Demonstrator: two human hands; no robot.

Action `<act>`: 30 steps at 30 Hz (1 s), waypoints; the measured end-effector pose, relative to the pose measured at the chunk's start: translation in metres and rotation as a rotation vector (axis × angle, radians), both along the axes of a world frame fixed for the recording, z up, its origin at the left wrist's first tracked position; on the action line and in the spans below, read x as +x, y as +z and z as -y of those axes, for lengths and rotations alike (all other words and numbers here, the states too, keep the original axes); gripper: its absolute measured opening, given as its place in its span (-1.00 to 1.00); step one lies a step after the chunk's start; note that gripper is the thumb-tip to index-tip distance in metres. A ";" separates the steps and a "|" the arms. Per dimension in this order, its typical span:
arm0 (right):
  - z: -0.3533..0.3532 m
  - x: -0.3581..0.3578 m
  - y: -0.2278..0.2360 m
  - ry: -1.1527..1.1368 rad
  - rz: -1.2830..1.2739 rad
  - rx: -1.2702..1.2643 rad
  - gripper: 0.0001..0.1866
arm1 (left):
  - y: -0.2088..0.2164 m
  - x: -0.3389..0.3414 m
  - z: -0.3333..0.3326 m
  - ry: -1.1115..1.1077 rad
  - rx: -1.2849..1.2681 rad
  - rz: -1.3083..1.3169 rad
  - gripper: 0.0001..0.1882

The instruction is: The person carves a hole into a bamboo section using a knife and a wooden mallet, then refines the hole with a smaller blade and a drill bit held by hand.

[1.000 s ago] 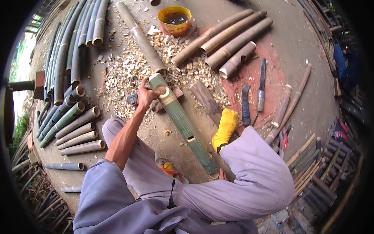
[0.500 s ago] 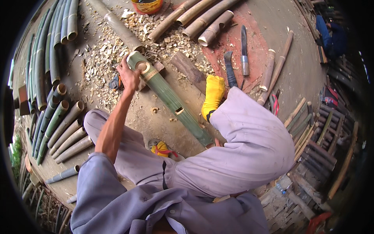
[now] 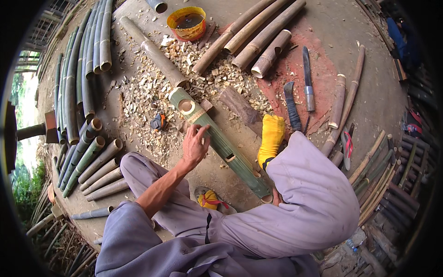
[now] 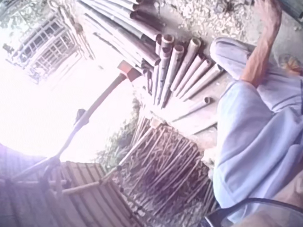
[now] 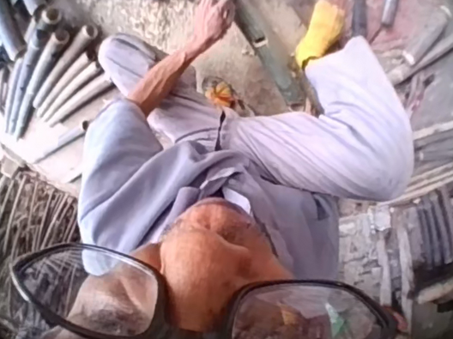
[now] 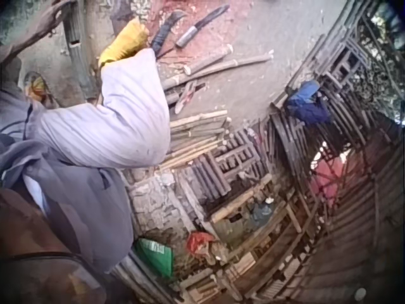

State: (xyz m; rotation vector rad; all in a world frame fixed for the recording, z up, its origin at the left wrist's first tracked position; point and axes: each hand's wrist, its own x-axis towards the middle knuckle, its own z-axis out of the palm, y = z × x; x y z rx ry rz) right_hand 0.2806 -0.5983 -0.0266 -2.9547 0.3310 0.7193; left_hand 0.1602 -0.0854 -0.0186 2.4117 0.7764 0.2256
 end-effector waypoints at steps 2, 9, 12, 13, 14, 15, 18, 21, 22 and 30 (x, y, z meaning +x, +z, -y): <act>0.001 0.000 0.001 0.004 -0.009 -0.001 -0.26 | -0.003 0.001 -0.015 0.067 0.000 -0.028 -0.62; 0.021 -0.005 0.017 -0.002 -0.004 -0.016 -0.28 | -0.003 0.013 -0.027 0.142 -0.122 -0.008 -0.53; 0.016 0.003 0.020 0.040 -0.027 -0.013 -0.30 | -0.008 0.007 -0.036 0.162 -0.182 -0.008 -0.53; 0.017 0.000 0.029 0.038 -0.028 -0.019 -0.30 | -0.014 0.006 -0.037 0.150 -0.176 0.027 -0.52; 0.019 0.000 0.033 0.036 -0.029 -0.025 -0.30 | -0.010 0.009 -0.037 0.163 -0.181 0.001 -0.52; 0.021 -0.004 0.039 0.030 -0.035 -0.031 -0.31 | -0.019 0.007 -0.039 0.138 -0.121 0.051 -0.54; 0.020 -0.009 0.042 0.019 -0.069 -0.031 -0.32 | -0.004 0.012 -0.041 0.150 -0.193 -0.082 -0.52; 0.016 -0.019 0.049 0.008 -0.083 -0.033 -0.33 | -0.007 0.012 -0.042 0.133 -0.155 -0.067 -0.53; 0.014 -0.022 0.049 0.008 -0.088 -0.031 -0.33 | -0.006 0.013 -0.043 0.123 -0.132 -0.053 -0.53; -0.016 -0.048 0.030 0.093 -0.163 0.052 -0.36 | -0.004 0.013 -0.038 0.117 -0.125 -0.052 -0.54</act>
